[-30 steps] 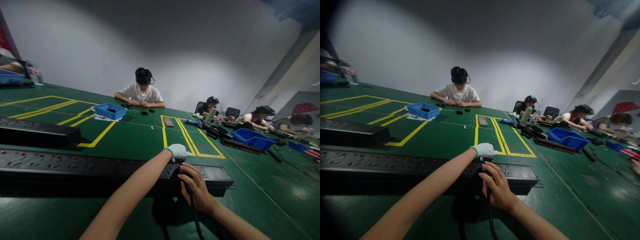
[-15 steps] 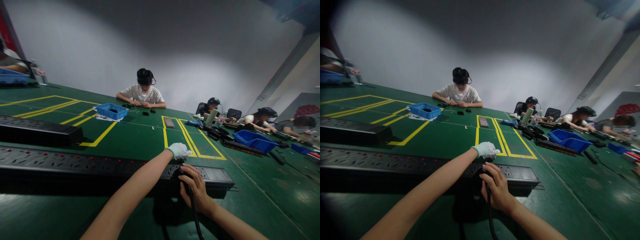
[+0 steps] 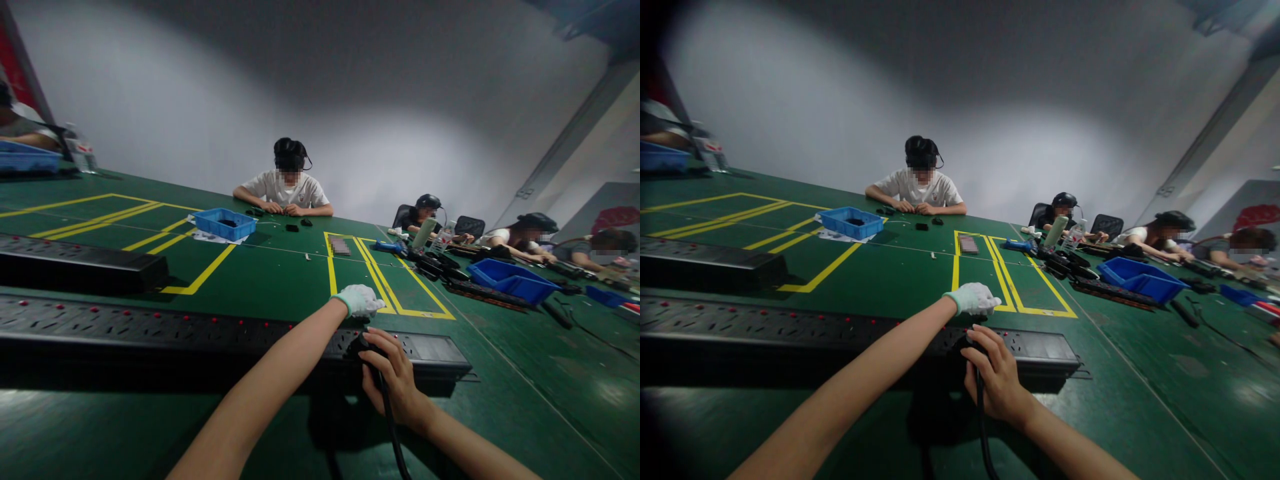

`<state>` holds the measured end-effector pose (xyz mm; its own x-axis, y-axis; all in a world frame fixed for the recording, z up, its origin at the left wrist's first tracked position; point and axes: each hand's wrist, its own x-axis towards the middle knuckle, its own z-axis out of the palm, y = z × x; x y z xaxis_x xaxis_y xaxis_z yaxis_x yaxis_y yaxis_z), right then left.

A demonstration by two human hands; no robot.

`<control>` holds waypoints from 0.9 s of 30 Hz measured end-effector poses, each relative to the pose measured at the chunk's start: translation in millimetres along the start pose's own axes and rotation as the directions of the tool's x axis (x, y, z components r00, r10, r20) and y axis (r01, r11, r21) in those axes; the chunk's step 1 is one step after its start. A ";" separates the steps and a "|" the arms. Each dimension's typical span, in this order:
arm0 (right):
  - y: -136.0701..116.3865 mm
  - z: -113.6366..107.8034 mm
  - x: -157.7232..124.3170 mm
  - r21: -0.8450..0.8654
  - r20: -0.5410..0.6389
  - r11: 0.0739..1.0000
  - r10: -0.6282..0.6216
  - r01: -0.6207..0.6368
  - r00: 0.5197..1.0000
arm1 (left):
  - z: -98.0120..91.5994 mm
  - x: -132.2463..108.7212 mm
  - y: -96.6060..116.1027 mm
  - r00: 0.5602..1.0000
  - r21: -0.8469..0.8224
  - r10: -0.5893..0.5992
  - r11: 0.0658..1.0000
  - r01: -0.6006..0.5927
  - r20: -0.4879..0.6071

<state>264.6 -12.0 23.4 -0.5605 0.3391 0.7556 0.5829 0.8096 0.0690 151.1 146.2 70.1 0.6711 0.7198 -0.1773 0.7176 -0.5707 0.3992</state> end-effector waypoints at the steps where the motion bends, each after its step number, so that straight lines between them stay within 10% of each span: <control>1: 0.2 0.0 0.2 -0.001 -0.001 1.000 -0.003 0.003 1.000 | 0.5 1.3 -0.6 1.000 0.007 0.001 1.000 -0.001 -0.005; 27: 1.9 -0.4 -1.7 -0.001 0.012 1.000 -0.009 0.009 1.000 | -0.4 5.3 -6.6 1.000 -0.001 -0.010 1.000 0.010 0.013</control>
<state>266.9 -11.2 22.5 -0.5728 0.3373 0.7471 0.5783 0.8122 0.0768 149.8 154.0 66.9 0.6663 0.7203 -0.1929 0.7241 -0.5633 0.3979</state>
